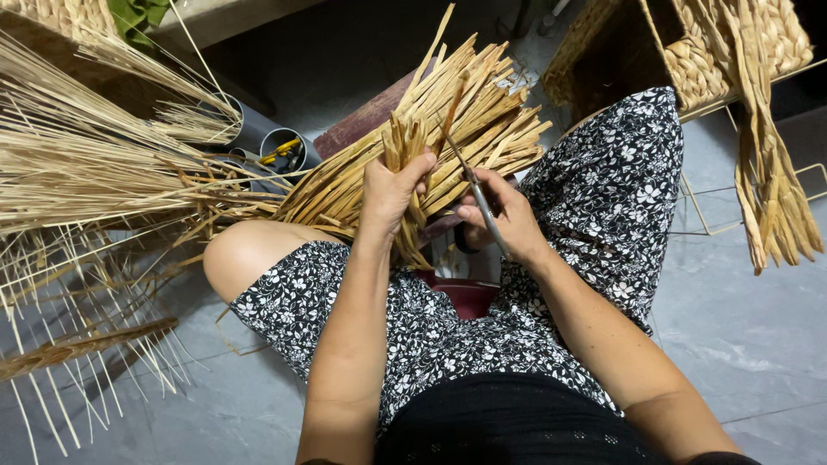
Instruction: The person sits on the floor with a bundle of dried palm leaves across their lap and trims the leaflets with scissors. They sort through the bundle, cut off unwanted strips, and set trimmed pieces aside while holding the remaining bundle steady.
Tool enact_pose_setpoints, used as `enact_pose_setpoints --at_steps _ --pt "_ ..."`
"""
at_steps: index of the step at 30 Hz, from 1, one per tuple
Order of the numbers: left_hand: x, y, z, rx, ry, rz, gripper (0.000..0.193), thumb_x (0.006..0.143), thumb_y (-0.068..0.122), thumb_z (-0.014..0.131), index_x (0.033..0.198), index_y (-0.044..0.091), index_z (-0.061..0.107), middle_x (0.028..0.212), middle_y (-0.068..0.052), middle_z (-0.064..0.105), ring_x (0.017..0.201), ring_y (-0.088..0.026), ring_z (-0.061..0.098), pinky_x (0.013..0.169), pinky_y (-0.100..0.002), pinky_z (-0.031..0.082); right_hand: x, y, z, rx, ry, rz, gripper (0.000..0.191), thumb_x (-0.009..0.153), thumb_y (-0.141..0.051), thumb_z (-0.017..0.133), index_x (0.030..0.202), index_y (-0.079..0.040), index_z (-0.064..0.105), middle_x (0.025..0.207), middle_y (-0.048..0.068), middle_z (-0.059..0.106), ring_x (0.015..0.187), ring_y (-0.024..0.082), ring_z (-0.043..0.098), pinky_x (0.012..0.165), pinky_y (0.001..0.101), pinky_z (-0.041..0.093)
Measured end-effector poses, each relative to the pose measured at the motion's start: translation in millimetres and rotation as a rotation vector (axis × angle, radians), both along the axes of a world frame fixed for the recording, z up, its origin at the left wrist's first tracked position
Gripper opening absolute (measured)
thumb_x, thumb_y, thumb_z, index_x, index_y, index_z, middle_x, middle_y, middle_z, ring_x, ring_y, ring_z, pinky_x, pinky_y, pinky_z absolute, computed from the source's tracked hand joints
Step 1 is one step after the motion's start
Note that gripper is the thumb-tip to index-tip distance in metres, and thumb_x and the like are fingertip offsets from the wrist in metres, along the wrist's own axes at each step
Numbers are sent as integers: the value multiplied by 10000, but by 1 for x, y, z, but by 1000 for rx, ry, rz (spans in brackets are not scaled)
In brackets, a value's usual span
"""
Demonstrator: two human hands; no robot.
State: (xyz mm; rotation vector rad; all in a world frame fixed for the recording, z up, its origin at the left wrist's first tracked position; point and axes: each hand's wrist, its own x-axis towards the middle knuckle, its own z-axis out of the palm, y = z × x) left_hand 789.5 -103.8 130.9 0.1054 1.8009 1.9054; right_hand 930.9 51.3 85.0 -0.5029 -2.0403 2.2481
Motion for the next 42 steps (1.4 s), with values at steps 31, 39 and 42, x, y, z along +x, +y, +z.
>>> enact_pose_setpoints --at_steps 31,39,42 --pt "-9 -12 19 -73 -40 -149 284 784 145 847 1012 14 739 777 -40 734 575 -68 608 529 -205 506 6 4 11 -230 -54 -106 446 845 -90 827 1252 15 680 813 39 688 615 126 701 525 288 609" --pt "-14 -34 62 -318 85 -55 318 890 260 848 1023 -5 733 834 -74 689 676 -122 613 635 -280 547 -1 9 0 -112 -36 -85 491 860 -176 819 1293 -19 646 810 9 676 646 92 659 551 258 556" --pt "-17 -51 93 -41 271 -70 286 897 220 808 1112 37 764 991 -43 784 854 -101 719 822 -270 601 -1 2 -6 282 -72 -33 568 847 -228 880 1351 -55 681 861 43 625 777 115 588 677 284 498"
